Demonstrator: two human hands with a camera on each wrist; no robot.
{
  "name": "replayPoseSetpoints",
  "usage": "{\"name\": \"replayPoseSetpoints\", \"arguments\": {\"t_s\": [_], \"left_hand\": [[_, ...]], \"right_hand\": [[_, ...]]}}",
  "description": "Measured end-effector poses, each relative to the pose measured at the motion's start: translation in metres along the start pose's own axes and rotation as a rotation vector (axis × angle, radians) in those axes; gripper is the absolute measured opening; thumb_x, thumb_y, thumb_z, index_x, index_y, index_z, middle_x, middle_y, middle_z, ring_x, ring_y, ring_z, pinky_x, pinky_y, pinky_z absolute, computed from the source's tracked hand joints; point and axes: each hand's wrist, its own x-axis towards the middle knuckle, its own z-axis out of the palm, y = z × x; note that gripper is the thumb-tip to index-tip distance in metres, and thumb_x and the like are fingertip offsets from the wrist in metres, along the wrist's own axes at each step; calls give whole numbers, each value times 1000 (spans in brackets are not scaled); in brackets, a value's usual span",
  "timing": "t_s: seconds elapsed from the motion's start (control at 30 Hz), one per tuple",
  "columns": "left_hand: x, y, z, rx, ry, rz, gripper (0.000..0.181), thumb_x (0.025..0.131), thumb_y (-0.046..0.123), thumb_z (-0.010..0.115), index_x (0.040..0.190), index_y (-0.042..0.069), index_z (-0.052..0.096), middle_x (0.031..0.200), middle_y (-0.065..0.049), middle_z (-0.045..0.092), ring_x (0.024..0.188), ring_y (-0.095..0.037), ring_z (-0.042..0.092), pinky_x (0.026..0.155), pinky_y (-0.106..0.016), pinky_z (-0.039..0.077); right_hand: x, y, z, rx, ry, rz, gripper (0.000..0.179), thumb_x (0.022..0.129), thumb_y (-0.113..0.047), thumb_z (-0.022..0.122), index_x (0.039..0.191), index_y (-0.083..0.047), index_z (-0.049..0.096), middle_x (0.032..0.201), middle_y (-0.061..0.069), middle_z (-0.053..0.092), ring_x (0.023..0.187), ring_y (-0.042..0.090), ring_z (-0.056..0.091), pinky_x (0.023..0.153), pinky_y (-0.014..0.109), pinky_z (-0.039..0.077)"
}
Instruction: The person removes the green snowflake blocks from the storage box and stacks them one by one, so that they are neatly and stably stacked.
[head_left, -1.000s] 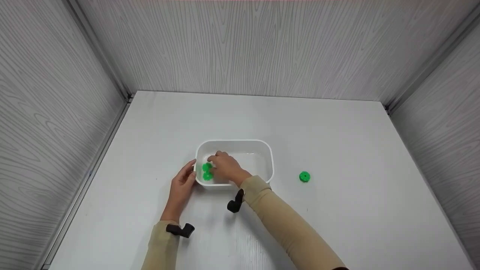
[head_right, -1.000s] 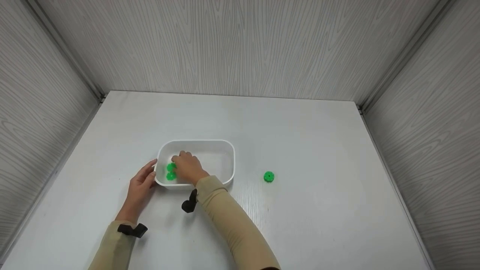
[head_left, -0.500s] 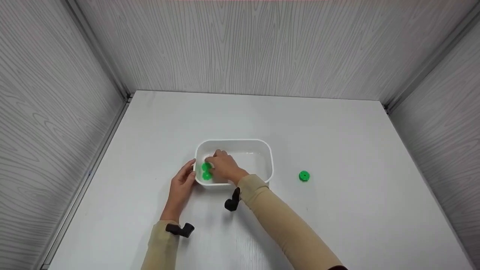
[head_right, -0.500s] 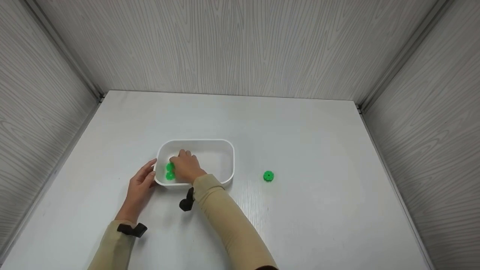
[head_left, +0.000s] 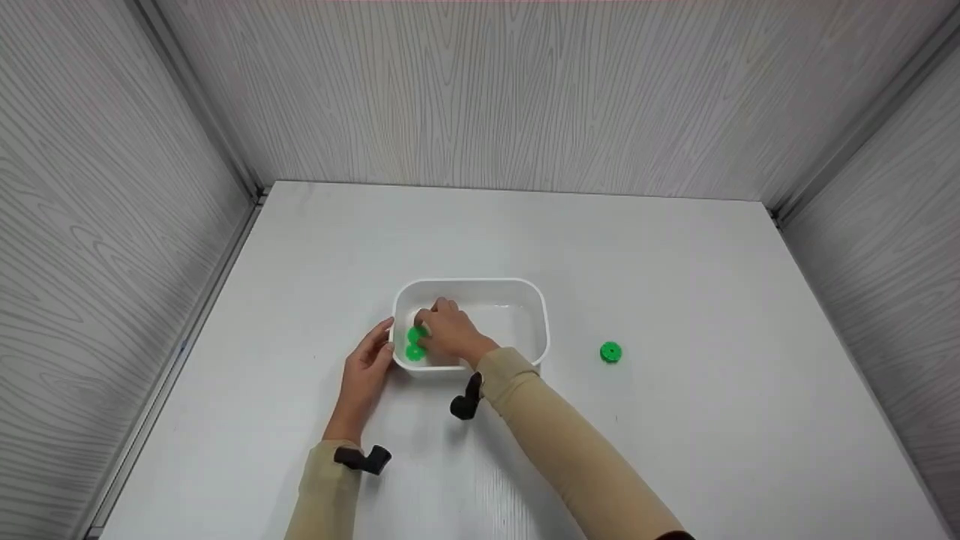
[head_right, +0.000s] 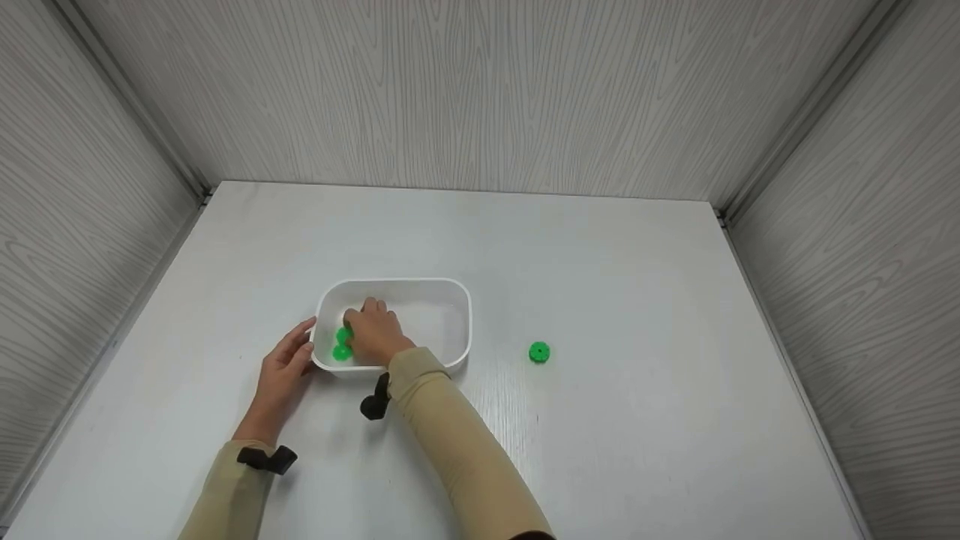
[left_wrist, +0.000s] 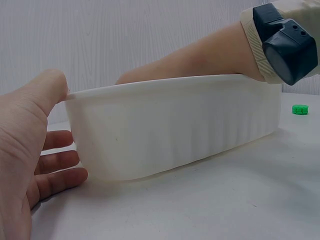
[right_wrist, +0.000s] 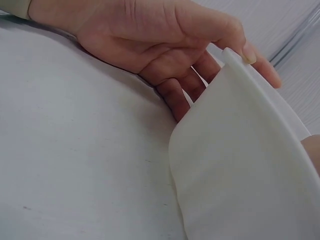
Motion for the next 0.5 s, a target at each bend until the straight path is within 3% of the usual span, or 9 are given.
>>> {"name": "replayPoseSetpoints", "arguments": {"t_s": [0.3, 0.5], "left_hand": [[1, 2, 0, -15, -2, -1, 40, 96, 23, 54, 135, 23, 50, 128, -10, 54, 116, -20, 51, 88, -22, 45], [-5, 20, 1, -41, -33, -17, 42, 97, 15, 51, 138, 14, 46, 132, -16, 50, 120, -27, 47, 89, -22, 44]], "right_hand": [[2, 1, 0, -39, -13, -17, 33, 90, -35, 60, 122, -24, 60, 115, 5, 44, 101, 18, 37, 86, 32, 37], [1, 1, -2, -41, -9, -39, 29, 90, -34, 61, 117, -23, 63, 111, 4, 44, 99, 18, 37, 84, 32, 38]]}}
